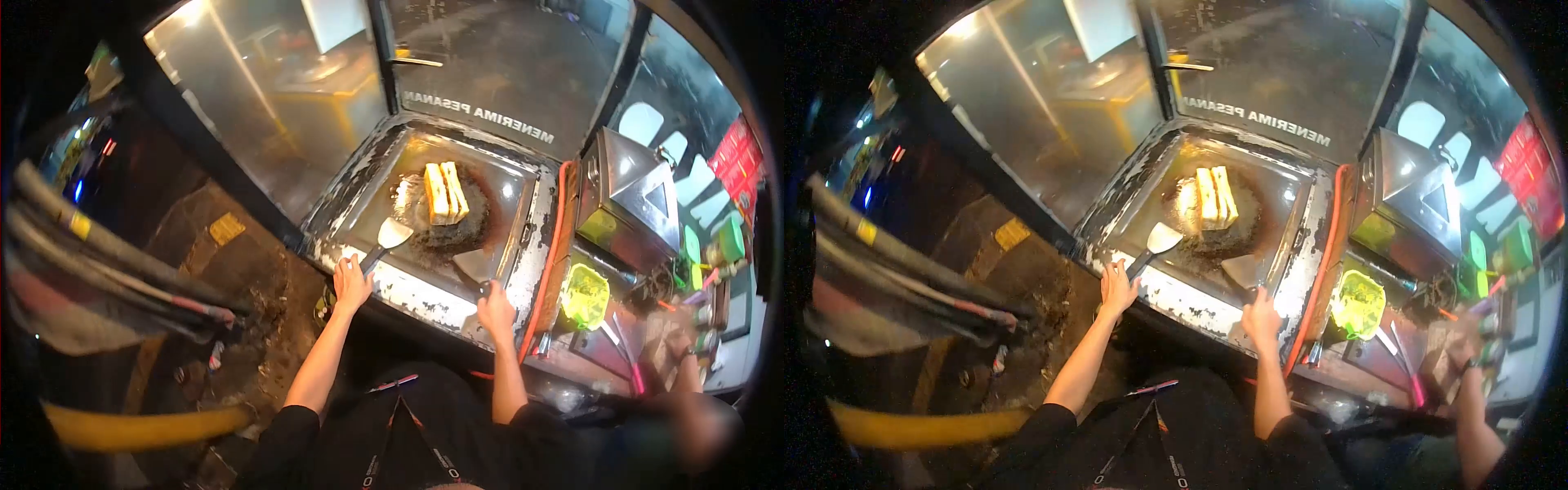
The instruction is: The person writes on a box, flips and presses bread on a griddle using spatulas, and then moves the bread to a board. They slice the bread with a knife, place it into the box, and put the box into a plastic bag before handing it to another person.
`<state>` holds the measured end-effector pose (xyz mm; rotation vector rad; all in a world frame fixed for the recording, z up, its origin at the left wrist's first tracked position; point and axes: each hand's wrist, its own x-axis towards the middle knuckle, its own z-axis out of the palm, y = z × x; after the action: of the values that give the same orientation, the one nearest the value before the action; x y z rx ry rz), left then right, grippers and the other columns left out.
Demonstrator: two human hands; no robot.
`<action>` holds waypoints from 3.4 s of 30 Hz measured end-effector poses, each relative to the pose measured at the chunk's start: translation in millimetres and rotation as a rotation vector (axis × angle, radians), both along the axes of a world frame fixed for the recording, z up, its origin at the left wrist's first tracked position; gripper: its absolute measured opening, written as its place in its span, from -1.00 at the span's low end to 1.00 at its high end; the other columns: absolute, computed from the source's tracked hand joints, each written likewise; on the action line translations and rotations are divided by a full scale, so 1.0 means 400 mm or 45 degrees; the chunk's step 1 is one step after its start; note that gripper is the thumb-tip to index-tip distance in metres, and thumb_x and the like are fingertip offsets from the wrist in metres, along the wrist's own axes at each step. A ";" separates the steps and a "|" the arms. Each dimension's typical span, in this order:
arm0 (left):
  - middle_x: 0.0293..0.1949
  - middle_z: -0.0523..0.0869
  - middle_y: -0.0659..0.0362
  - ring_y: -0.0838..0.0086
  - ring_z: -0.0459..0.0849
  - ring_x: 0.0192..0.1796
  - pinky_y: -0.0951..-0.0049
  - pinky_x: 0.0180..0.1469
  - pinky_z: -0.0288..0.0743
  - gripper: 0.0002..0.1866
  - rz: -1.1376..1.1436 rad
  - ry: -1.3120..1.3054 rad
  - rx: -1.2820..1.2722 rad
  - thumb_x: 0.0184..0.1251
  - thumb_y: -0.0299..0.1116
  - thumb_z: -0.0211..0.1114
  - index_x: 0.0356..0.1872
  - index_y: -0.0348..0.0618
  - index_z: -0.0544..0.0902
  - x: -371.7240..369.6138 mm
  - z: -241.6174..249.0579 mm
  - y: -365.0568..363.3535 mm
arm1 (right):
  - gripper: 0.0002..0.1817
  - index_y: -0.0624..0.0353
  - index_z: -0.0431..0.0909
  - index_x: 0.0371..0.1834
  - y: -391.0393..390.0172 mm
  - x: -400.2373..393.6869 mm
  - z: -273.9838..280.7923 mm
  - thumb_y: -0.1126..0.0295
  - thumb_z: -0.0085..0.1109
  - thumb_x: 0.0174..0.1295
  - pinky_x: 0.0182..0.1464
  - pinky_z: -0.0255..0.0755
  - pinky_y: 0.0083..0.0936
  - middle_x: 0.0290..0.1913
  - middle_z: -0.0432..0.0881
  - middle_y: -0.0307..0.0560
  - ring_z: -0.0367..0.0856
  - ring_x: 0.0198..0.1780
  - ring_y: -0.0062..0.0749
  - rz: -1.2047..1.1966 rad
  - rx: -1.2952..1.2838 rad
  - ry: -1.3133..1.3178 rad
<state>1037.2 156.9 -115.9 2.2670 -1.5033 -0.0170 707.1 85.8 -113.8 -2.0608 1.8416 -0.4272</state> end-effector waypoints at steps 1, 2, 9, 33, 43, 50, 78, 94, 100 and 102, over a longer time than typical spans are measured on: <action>-0.06 0.45 -0.21 -0.05 0.48 -0.01 0.08 0.01 0.41 -0.40 -0.042 0.019 0.099 0.12 -0.31 0.33 0.15 -0.30 0.31 0.017 -0.011 -0.032 | -0.49 0.16 0.36 0.13 -0.033 -0.014 0.007 0.25 0.06 0.08 -0.17 0.46 -0.06 -0.22 0.60 0.21 0.62 -0.20 0.11 -0.066 0.051 -0.103; -0.08 0.46 -0.21 -0.07 0.50 -0.05 0.07 -0.03 0.44 -0.40 -0.084 0.038 0.201 0.13 -0.32 0.31 0.16 -0.31 0.29 0.039 -0.031 -0.058 | -0.50 0.18 0.39 0.12 -0.077 -0.027 0.016 0.25 0.05 0.08 -0.18 0.46 -0.09 -0.27 0.62 0.20 0.63 -0.22 0.07 -0.136 0.102 -0.203; -0.30 0.59 -0.33 -0.19 0.61 -0.24 -0.02 -0.20 0.50 -0.61 -0.278 0.110 0.467 0.29 -0.32 0.07 0.03 -0.40 0.34 0.080 -0.020 -0.177 | -0.68 0.18 0.53 -0.03 -0.361 -0.002 -0.041 0.19 0.04 0.30 -0.62 0.22 -0.64 -0.56 0.48 -0.31 0.39 -0.60 -0.65 -0.379 0.307 -1.058; -0.39 0.58 -0.40 -0.31 0.57 -0.21 -0.11 -0.15 0.44 -0.68 -0.648 0.622 0.586 0.37 -0.28 0.05 -0.18 -0.45 0.48 -0.091 0.131 -0.205 | -0.64 0.28 0.42 -0.01 0.107 0.232 0.024 0.19 0.01 0.33 -0.38 0.45 -0.39 -0.54 0.60 -0.02 0.62 -0.47 -0.34 -0.504 0.383 -0.903; -0.30 0.60 -0.38 -0.23 0.59 -0.13 -0.04 -0.01 0.47 -0.63 -0.719 0.428 0.370 0.34 -0.23 0.04 -0.27 -0.47 0.54 -0.079 0.062 -0.473 | -0.69 0.21 0.43 -0.07 -0.198 0.326 -0.165 0.19 0.03 0.31 -0.65 0.36 -0.47 -0.58 0.56 -0.12 0.49 -0.66 -0.46 -0.558 0.027 -0.972; -0.29 0.62 -0.34 -0.22 0.59 -0.14 -0.03 -0.06 0.46 -0.63 -0.769 0.225 0.289 0.33 -0.22 0.07 -0.15 -0.43 0.52 0.141 0.039 -0.550 | -0.60 0.28 0.46 -0.02 -0.294 0.507 -0.153 0.15 0.07 0.29 -0.48 0.50 -0.31 -0.48 0.63 0.04 0.61 -0.54 -0.27 -0.420 0.070 -0.889; -0.64 0.50 0.27 0.58 0.44 -0.62 0.48 -0.56 0.31 -0.72 -0.813 0.781 0.854 0.36 -0.23 0.10 -0.38 -0.27 0.54 0.190 0.136 -0.497 | -0.66 0.13 0.59 -0.11 -0.056 0.256 0.089 0.43 0.29 -0.03 -0.21 0.49 -0.16 -0.32 0.61 0.11 0.62 -0.27 0.05 -0.164 -0.122 -0.376; -0.58 0.40 0.38 0.76 0.25 -0.68 0.69 -0.66 0.10 -0.81 -0.499 1.410 0.853 0.46 -0.25 0.05 -0.29 -0.14 0.43 0.142 0.110 -0.268 | -0.58 0.22 0.44 0.01 0.132 0.230 0.173 0.42 0.27 0.05 -0.11 0.45 -0.09 -0.25 0.59 0.25 0.58 -0.17 0.18 -0.299 0.184 -0.476; -0.59 0.39 0.37 0.78 0.22 -0.69 0.70 -0.69 0.07 -0.83 -0.302 1.667 0.643 0.45 -0.26 0.05 -0.32 -0.11 0.41 0.156 0.104 -0.198 | -0.60 0.22 0.47 -0.02 -0.047 0.280 0.039 0.39 0.29 0.05 -0.10 0.44 -0.14 -0.14 0.61 0.20 0.58 -0.10 0.13 -0.279 -0.128 -0.507; -0.59 0.40 0.37 0.78 0.22 -0.70 0.70 -0.70 0.07 -0.83 -0.283 1.699 0.571 0.45 -0.26 0.05 -0.31 -0.11 0.42 0.185 0.097 -0.173 | -0.58 0.17 0.50 0.00 -0.095 0.274 0.062 0.39 0.32 0.02 -0.10 0.45 -0.18 -0.19 0.64 0.20 0.60 -0.13 0.12 -0.243 0.011 -0.441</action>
<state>1111.4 87.7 -77.0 1.5785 -0.9527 -1.6716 816.6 48.0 -88.9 -1.6823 1.8231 -0.7711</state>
